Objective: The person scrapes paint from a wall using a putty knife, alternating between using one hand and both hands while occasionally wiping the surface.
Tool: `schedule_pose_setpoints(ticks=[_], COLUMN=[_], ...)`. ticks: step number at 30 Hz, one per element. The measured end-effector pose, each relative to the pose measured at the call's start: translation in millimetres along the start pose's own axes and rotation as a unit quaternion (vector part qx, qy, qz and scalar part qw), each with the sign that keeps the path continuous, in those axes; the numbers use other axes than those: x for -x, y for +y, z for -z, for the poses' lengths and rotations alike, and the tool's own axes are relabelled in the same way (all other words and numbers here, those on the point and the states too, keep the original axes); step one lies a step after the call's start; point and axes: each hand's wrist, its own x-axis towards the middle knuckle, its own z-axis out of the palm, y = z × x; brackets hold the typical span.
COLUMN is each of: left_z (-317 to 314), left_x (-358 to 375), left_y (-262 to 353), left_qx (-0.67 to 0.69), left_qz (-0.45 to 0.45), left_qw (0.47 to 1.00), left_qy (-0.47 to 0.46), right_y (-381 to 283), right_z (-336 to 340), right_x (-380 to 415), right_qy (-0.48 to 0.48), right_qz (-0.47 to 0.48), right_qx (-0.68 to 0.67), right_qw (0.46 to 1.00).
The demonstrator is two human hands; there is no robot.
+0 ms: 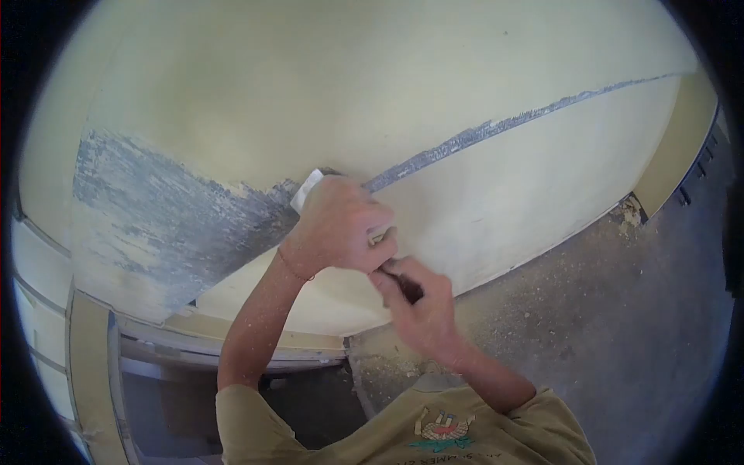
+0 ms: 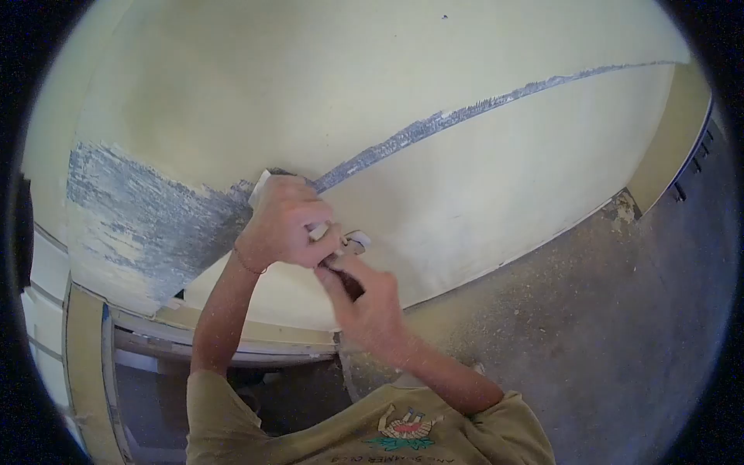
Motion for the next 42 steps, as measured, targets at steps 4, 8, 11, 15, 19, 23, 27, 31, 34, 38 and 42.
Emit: schedule_pose_setpoints(ticks=[4, 8, 11, 15, 19, 23, 27, 31, 34, 38, 42], left_z=[-6.3, 3.0, -19.1, 0.9, -25.7, -35.0, -14.9, 6.6, -15.5, -79.8, -93.4], left_x=[1.0, 1.7, 1.4, 4.3, 22.9, 48.3, 70.2, 116.2, 114.3, 42.5, 21.8], left_y=[-2.6, 4.5, 10.1, -1.3, 10.4, 29.5, -1.2, -19.7, -16.6, 0.7, 42.7], left_qx=[-0.023, -0.042, 0.001, -0.034, -0.02, -0.081, -0.247, -0.373, -0.247, -0.246, -0.019], left_qz=[-0.038, -0.008, -0.045, 0.017, 0.038, -0.002, 0.178, 0.373, 0.419, 0.263, 0.094], left_qw=[0.998, 0.999, 0.999, 0.999, 0.998, 0.985, 0.952, 0.816, 0.793, 0.89, 0.994], left_qy=[0.044, 0.011, 0.006, 0.038, 0.052, 0.151, -0.001, 0.237, 0.367, 0.279, 0.051], right_y=[5.0, 6.5, -4.7, 11.8, 15.7, 20.6, 35.2, 54.3, 55.3, 65.4, 56.2], right_z=[-2.8, -5.6, 17.2, -7.5, 32.4, 108.5, 143.9, 163.9, 168.9, 169.2, 170.0], right_x=[1.2, 7.8, 11.1, 3.4, 5.5, 36.6, 75.7, 107.8, 118.3, 117.9, 107.5], right_qy=[-0.001, 0.014, -0.033, 0.015, -0.052, -0.119, -0.071, -0.018, 0.02, 0.01, 0.014], right_qz=[0.011, 0.002, -0.039, 0.064, 0.048, -0.087, -0.228, -0.268, -0.326, -0.297, -0.294], right_qx=[-0.006, 0.004, 0.028, 0.025, 0.044, 0.173, 0.202, 0.216, 0.187, 0.227, 0.207], right_qw=[1.0, 1.0, 0.998, 0.998, 0.997, 0.974, 0.95, 0.939, 0.927, 0.927, 0.933])
